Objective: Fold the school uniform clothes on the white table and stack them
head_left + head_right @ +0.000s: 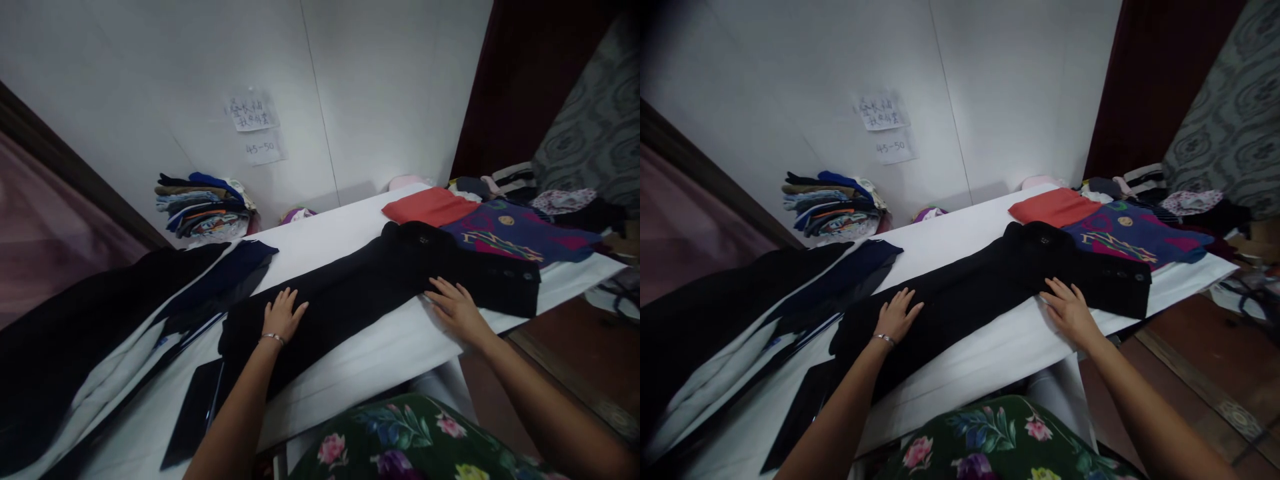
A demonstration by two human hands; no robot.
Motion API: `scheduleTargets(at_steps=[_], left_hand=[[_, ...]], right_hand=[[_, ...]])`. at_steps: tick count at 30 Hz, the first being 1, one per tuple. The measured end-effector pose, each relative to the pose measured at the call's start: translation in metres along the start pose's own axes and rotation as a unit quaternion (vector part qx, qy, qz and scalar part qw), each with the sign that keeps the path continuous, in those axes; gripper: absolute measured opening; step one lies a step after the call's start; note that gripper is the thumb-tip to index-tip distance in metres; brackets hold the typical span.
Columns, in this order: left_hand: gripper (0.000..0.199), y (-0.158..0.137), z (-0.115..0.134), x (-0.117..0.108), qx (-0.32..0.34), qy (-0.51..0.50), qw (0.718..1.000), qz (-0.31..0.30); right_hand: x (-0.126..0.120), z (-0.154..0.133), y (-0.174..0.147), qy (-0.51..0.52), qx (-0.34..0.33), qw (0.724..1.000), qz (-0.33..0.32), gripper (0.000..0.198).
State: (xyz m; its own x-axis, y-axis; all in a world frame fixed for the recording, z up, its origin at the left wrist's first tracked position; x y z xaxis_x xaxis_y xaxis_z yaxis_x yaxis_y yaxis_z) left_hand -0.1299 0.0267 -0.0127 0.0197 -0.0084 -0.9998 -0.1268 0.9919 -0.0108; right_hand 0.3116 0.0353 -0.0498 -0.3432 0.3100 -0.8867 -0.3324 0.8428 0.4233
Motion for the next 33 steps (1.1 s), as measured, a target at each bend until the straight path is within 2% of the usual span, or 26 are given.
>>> scheduleTargets(at_steps=[5, 10, 14, 17, 20, 23, 27, 30, 33], left_hand=[[0.060, -0.020, -0.024, -0.002, -0.065, 0.033, 0.997, 0.016], [0.062, -0.030, -0.030, 0.003, -0.065, 0.028, 0.997, 0.015], [0.062, -0.036, -0.039, 0.000, -0.082, 0.025, 0.996, 0.012], [0.063, -0.043, -0.046, -0.001, -0.098, 0.010, 0.995, 0.015], [0.061, -0.049, -0.051, -0.002, -0.098, -0.012, 0.995, 0.020], [0.054, -0.053, -0.055, -0.007, -0.079, -0.028, 0.996, 0.024], [0.050, -0.055, -0.060, -0.013, -0.050, -0.033, 0.998, 0.019], [0.053, -0.053, -0.064, -0.012, -0.046, -0.024, 0.999, 0.013], [0.053, -0.050, -0.068, -0.007, -0.052, -0.014, 0.998, 0.024]], right_hand=[[-0.027, 0.002, 0.006, 0.035, 0.006, 0.997, 0.075, 0.036], [-0.043, 0.015, 0.041, -0.001, 0.019, 0.994, 0.105, 0.042], [-0.026, 0.043, 0.056, -0.042, 0.057, 0.995, 0.070, 0.050], [-0.006, 0.060, 0.051, -0.035, 0.072, 0.997, 0.017, 0.053], [-0.002, 0.062, 0.043, -0.037, 0.080, 0.996, 0.018, 0.056], [-0.012, 0.048, 0.043, -0.045, 0.077, 0.995, 0.054, 0.056], [-0.025, 0.001, 0.059, 0.007, -0.020, 0.995, 0.099, 0.048], [-0.022, -0.041, 0.080, 0.070, -0.094, 0.990, 0.084, 0.044], [-0.003, -0.076, 0.102, 0.096, -0.130, 0.986, 0.035, 0.046]])
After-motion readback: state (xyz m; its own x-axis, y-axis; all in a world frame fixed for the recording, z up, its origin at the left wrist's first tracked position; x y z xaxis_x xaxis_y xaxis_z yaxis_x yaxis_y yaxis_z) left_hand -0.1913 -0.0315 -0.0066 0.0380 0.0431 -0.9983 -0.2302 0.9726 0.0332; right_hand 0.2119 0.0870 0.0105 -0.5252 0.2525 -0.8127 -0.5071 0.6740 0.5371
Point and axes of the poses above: each hand's wrist, its own y-axis towards the middle knuckle, its own x-axis out of the palm, z = x × y, the point moved 5 cm from there along y, towards the middle knuckle, and after that the axes turned 2 degrees about -y, right-handed, at the moved point
